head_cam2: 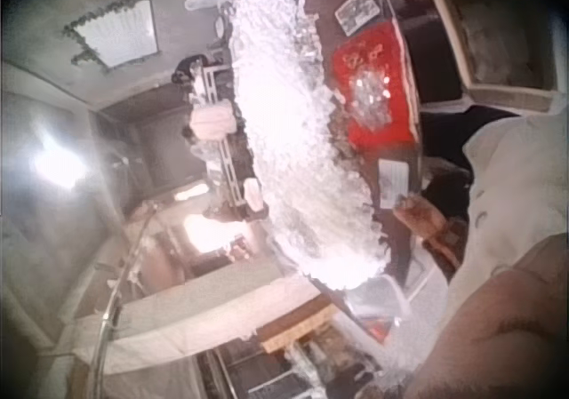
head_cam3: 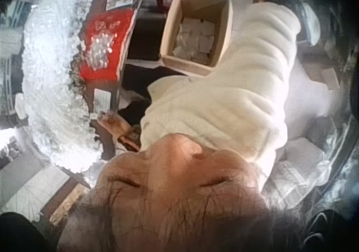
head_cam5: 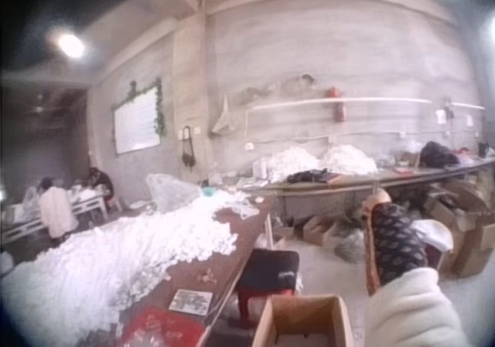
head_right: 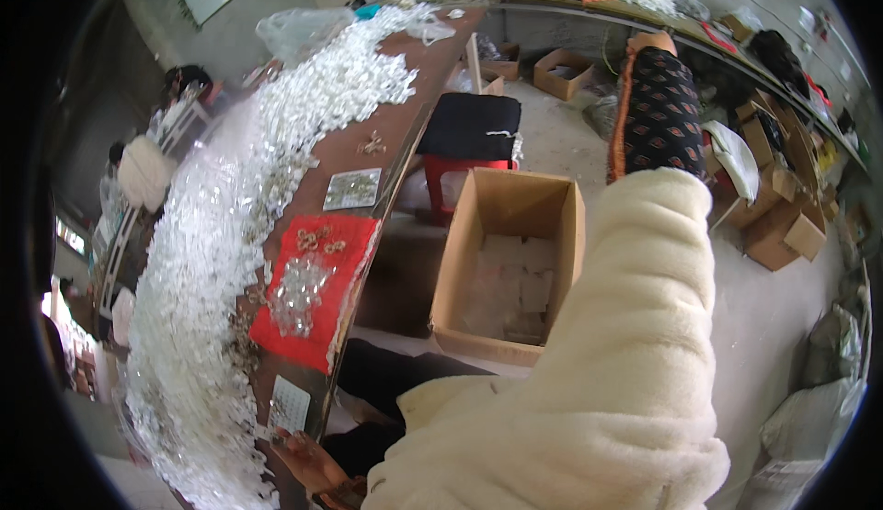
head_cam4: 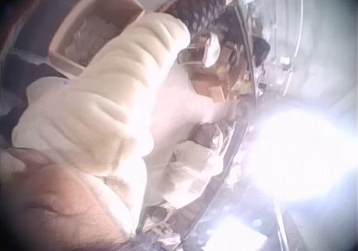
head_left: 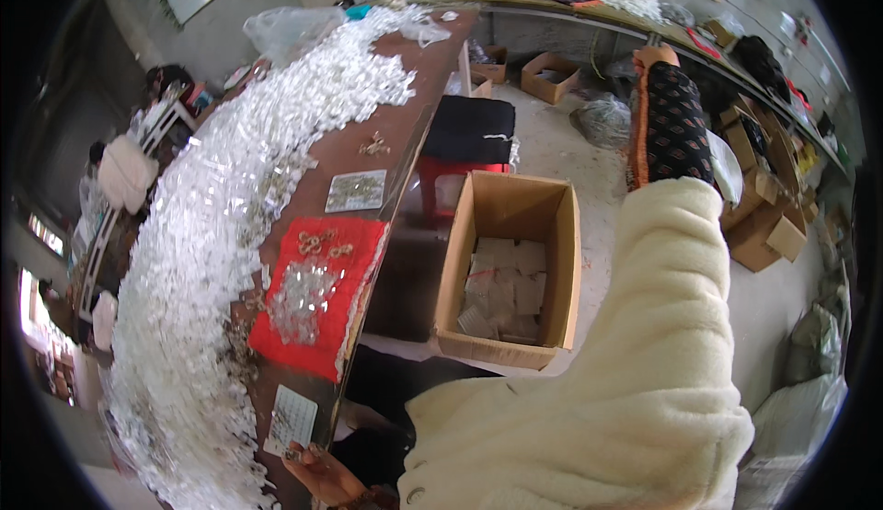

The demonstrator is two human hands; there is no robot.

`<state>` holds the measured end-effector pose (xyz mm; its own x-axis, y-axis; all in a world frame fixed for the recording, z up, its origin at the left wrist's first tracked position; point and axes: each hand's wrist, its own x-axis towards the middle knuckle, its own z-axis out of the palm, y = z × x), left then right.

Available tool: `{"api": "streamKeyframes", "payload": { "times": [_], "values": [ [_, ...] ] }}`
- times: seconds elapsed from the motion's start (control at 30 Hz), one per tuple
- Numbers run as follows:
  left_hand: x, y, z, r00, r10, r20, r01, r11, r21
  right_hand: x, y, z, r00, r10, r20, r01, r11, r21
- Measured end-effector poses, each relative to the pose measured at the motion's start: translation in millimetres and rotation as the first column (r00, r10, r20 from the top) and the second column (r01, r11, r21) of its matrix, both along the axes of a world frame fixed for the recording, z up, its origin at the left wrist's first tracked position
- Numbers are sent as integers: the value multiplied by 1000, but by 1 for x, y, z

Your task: The person repeatedly picks small white plastic housings and metallic components from a tray, inserts the metal parts into the housings, and places the assembled units into a cardboard box. The person occasionally uses a small flashlight to illuminate the components during assembly.

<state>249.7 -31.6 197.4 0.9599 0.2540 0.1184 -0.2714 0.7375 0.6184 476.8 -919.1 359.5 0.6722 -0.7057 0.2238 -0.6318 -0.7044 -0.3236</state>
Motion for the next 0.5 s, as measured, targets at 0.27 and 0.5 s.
{"api": "streamKeyframes", "payload": {
  "times": [0.27, 0.5],
  "values": [
    [-16, -13, -12, 960, 261, -102, -263, 965, -12, 40, 298, -57, 698, 325, 638, -689, 549, 474],
    [-12, -31, 20, 968, 252, -15, -253, 966, -51, -94, 668, -86, 213, 617, 758, -838, -283, 467]
  ]
}}
